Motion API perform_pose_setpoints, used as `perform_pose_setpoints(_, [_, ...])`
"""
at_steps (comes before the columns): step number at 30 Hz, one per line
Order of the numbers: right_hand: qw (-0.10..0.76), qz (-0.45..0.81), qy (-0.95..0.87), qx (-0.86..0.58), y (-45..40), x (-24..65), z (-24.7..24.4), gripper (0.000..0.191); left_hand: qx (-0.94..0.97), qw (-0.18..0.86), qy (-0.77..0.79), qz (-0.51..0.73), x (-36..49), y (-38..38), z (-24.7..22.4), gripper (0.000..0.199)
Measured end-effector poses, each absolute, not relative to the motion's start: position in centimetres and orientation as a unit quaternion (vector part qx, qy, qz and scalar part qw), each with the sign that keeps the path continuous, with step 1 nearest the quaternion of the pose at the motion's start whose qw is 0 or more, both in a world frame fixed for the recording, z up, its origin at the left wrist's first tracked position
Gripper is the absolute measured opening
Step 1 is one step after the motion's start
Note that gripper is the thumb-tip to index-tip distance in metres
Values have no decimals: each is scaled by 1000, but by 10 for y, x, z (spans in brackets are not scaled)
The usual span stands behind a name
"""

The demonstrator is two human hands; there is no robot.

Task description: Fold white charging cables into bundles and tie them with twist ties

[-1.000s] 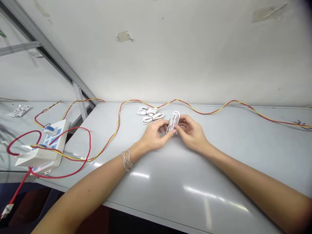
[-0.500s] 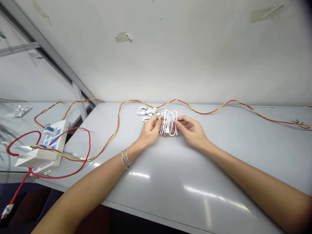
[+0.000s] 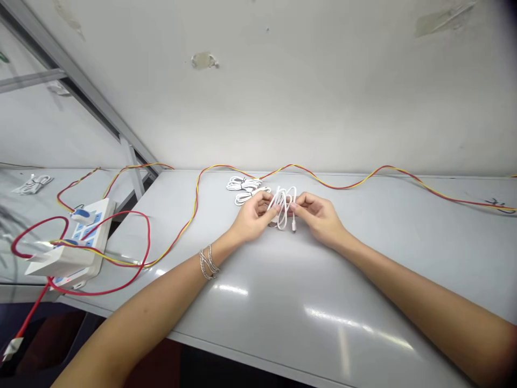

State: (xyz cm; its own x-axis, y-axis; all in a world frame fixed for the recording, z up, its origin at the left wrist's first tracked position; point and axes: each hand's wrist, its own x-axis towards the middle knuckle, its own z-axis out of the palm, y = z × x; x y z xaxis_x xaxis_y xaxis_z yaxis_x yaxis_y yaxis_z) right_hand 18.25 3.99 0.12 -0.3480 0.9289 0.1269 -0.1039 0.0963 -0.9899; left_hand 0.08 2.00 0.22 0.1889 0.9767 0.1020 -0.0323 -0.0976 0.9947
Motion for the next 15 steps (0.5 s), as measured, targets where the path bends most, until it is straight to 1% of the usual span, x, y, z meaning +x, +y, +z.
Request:
perform_pose_setpoints(4, [455,615,-541,-349,40,183,3,38,534,525,430,505,2,21,4,30])
perform_pose_setpoints(9, [481,650,-471,-352,43,183,6,35,458,581,411,533,2,22,5,26])
perform_pose_setpoints(12, [492,654,-442,-367,44,183,10,39,451,565,430,541,1,23,6,23])
perform_pose_setpoints(15, [496,655,-426,-378,45,183,12,39,475,539,441,538,1,23,5,27])
